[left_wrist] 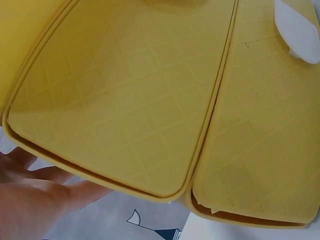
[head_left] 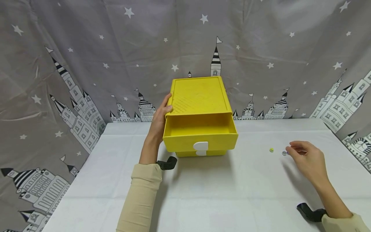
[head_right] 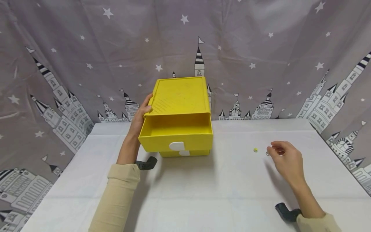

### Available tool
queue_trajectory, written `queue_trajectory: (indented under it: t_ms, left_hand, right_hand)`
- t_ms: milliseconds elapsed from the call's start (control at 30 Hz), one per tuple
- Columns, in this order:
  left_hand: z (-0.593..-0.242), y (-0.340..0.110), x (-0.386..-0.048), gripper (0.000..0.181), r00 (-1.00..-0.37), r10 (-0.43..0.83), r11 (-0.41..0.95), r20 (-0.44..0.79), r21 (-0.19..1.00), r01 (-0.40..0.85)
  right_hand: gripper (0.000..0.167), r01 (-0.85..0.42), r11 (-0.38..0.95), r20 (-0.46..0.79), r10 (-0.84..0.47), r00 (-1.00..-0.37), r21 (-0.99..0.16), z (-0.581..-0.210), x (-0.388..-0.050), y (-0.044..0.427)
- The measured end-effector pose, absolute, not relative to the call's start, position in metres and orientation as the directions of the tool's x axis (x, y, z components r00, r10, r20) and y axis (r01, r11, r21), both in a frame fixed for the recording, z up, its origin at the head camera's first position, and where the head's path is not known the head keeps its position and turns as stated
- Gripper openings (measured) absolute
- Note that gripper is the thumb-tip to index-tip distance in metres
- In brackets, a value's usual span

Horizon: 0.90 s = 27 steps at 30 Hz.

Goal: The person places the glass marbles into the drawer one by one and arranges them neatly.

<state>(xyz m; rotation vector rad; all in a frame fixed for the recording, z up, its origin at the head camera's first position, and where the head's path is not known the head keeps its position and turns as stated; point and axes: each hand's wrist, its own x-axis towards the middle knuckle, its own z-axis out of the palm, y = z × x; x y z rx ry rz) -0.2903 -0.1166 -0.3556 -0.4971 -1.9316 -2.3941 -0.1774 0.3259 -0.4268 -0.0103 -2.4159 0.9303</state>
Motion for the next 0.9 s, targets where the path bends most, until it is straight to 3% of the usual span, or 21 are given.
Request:
queue_trajectory:
  t_ms: [467, 900]
  left_hand:
    - [-0.355, -0.117, -0.291, 0.067, -0.949, 0.176, -0.242, 0.26, 0.946, 0.214]
    - [-0.357, -0.116, -0.292, 0.067, -0.954, 0.165, -0.225, 0.25, 0.951, 0.21]
  right_hand:
    - [0.03, -0.117, 0.81, 0.355, 0.117, -0.927, -0.574, -0.443, -0.185, 0.347]
    - [0.033, -0.103, 0.782, 0.259, 0.077, -0.963, -0.615, -0.457, -0.193, 0.356]
